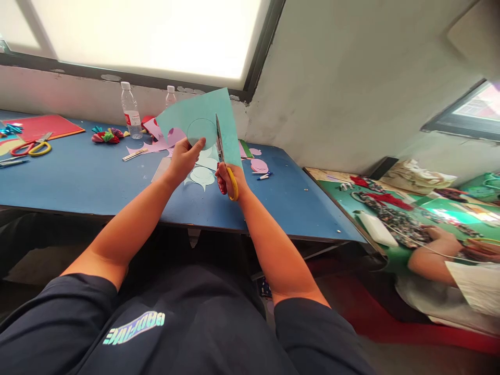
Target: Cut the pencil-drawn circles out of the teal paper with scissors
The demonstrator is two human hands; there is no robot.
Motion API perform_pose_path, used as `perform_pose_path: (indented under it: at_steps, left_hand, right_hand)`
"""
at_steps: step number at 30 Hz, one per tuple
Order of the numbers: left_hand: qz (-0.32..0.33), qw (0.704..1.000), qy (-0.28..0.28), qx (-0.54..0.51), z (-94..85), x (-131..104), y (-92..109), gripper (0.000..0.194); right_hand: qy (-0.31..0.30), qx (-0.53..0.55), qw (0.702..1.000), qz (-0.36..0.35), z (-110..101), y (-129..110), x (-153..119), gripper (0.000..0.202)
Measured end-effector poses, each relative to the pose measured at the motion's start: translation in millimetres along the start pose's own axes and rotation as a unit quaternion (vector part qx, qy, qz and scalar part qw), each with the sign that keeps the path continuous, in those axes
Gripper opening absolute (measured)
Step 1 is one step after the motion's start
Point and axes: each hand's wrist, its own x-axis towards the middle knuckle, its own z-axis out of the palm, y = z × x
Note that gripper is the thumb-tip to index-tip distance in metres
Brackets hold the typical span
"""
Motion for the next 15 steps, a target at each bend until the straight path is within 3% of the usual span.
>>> perform_pose_path:
  at_steps: [15]
  left_hand:
    - [0.013,1.0,0.002,-0.009,-3.1,3.3,-5.1,0.057]
  right_hand:
    - [-0.005,-0.012,1.0,0.001,-1.2,2.0,1.3,0.087]
